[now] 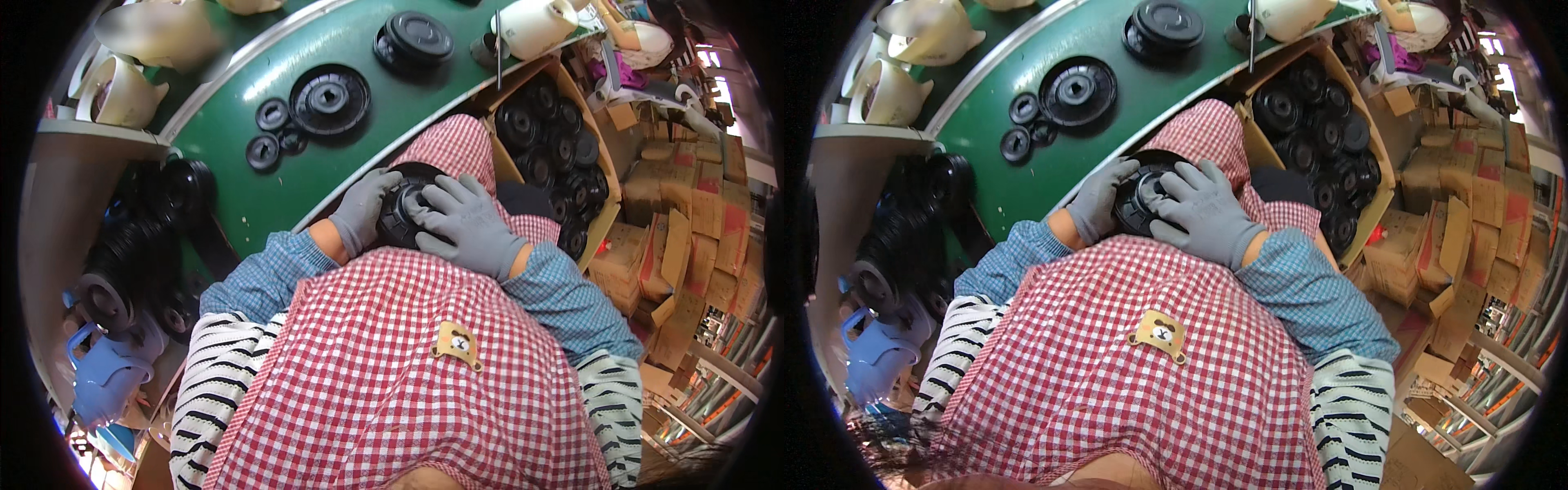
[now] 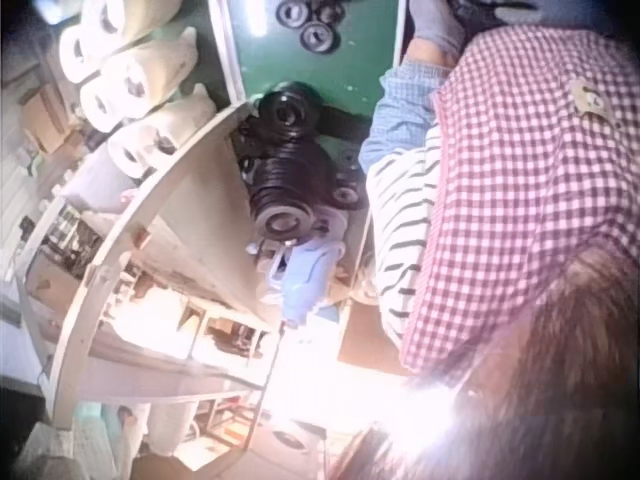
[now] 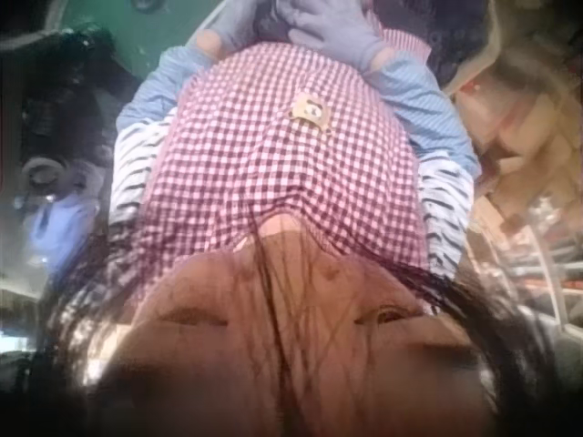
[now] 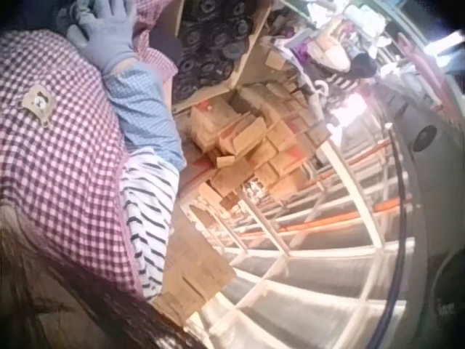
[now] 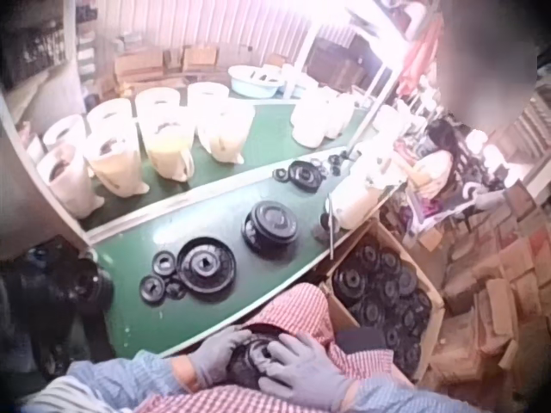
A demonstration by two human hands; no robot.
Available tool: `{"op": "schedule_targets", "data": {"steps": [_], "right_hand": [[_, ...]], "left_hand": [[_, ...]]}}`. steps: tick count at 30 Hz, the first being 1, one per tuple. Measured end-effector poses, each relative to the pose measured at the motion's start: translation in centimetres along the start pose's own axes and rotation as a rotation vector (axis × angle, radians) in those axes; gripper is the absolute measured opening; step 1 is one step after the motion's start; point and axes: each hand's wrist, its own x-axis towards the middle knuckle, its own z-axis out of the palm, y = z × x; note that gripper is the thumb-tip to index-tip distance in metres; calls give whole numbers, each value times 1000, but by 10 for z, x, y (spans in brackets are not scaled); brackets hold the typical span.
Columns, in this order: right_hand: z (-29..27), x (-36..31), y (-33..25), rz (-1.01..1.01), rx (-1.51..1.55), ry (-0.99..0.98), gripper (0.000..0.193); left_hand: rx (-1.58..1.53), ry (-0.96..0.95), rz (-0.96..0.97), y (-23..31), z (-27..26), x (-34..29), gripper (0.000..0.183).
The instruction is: The person assembles white ceramic kettles by inserting black heating bases and placing black lids on top. The person handles each kettle one at a time, inserts the base, and secures the lid before moving to the next unit on the conveyor belt.
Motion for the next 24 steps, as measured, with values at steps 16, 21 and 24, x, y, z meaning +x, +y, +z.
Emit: {"op": "schedule_targets", "data": {"steps": [16, 21, 24], "right_hand": [[20, -54, 113, 613, 741, 386, 37], [42, -91, 141, 821, 926, 414, 38], [50, -93, 153, 880, 1049, 399, 39]], "left_hand": [[1545, 576, 1031, 289, 90, 178, 63], [2023, 1273, 1222, 436, 82, 136, 50], [1967, 1318, 896, 514, 80, 130, 49]]}}
